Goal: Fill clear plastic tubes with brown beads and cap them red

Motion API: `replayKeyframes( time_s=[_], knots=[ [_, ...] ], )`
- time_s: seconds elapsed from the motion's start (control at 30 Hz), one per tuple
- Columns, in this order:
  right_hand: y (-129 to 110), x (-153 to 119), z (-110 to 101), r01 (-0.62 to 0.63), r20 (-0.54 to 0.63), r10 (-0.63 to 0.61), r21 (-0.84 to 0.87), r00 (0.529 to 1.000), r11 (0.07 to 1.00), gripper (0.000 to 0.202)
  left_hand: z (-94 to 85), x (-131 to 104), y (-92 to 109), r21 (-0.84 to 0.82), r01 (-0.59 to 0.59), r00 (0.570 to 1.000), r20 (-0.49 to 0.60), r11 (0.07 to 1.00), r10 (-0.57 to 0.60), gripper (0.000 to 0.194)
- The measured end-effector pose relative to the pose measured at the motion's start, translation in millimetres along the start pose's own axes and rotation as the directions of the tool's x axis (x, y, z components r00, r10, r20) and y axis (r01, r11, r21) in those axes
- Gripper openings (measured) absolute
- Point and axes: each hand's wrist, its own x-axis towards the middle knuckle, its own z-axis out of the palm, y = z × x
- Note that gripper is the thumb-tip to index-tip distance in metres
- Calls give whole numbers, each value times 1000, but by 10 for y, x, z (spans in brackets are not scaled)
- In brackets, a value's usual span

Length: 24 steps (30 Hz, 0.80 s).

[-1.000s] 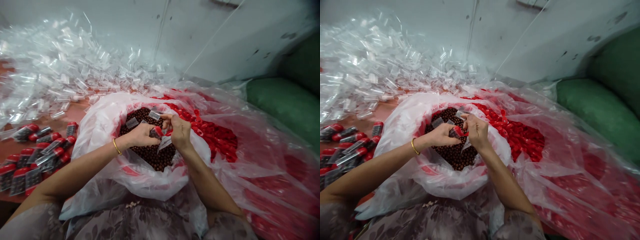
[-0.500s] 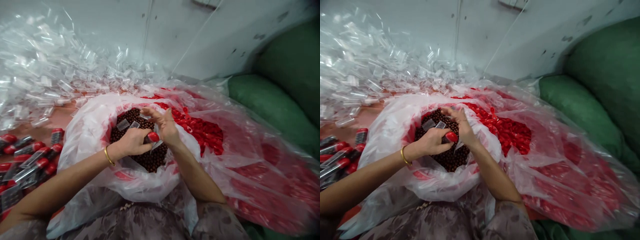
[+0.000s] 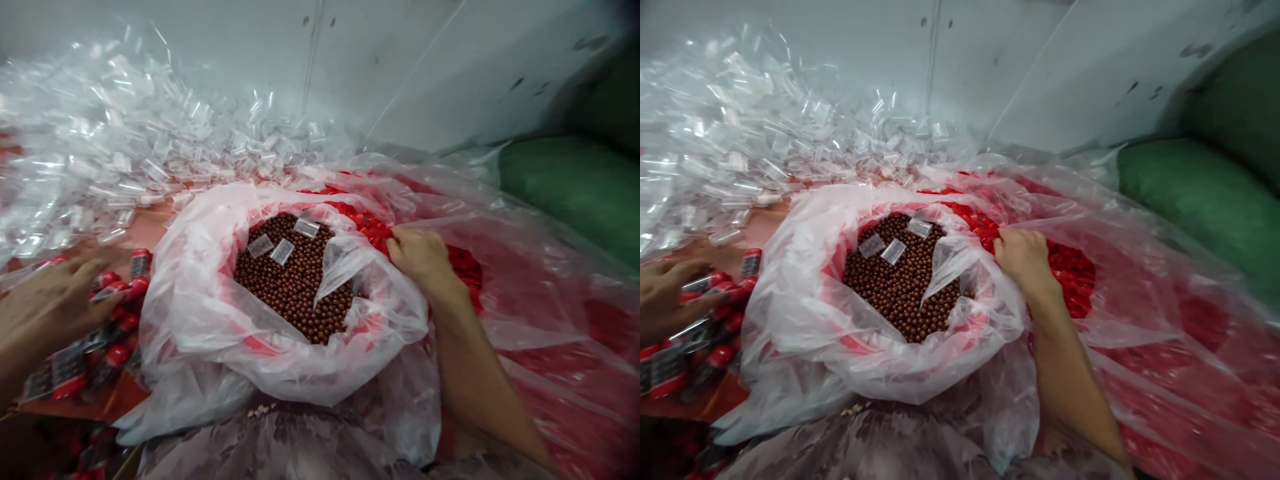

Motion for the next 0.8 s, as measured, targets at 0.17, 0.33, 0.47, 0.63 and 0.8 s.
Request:
replayKeyframes(
  time_s=[0.17,0.33,0.47,0.63,0.8],
  knots=[
    [-338,-141,-166,65,-235,35,406,971,912,23,-71,338,1200,35,-324,941,-90,945,326,36],
    [-846,-251,23,160,-171,-20,863,985,479,43,405,938,2188,5,-383,913,153,924,378,42],
    [-958,-244,283,7,-13,32,983,999,186,47,601,1184,2317,-56,-335,914,225,941,338,35],
    [-902,-247,294,-53,53,8,997,999,49,46,490,1099,2183,-134,-403,786,456,905,417,24],
    [-894,-244,287,-25,25,-2,1000,1000,-2,43,600,1145,2209,-324,-13,625,735,946,261,35]
  ],
)
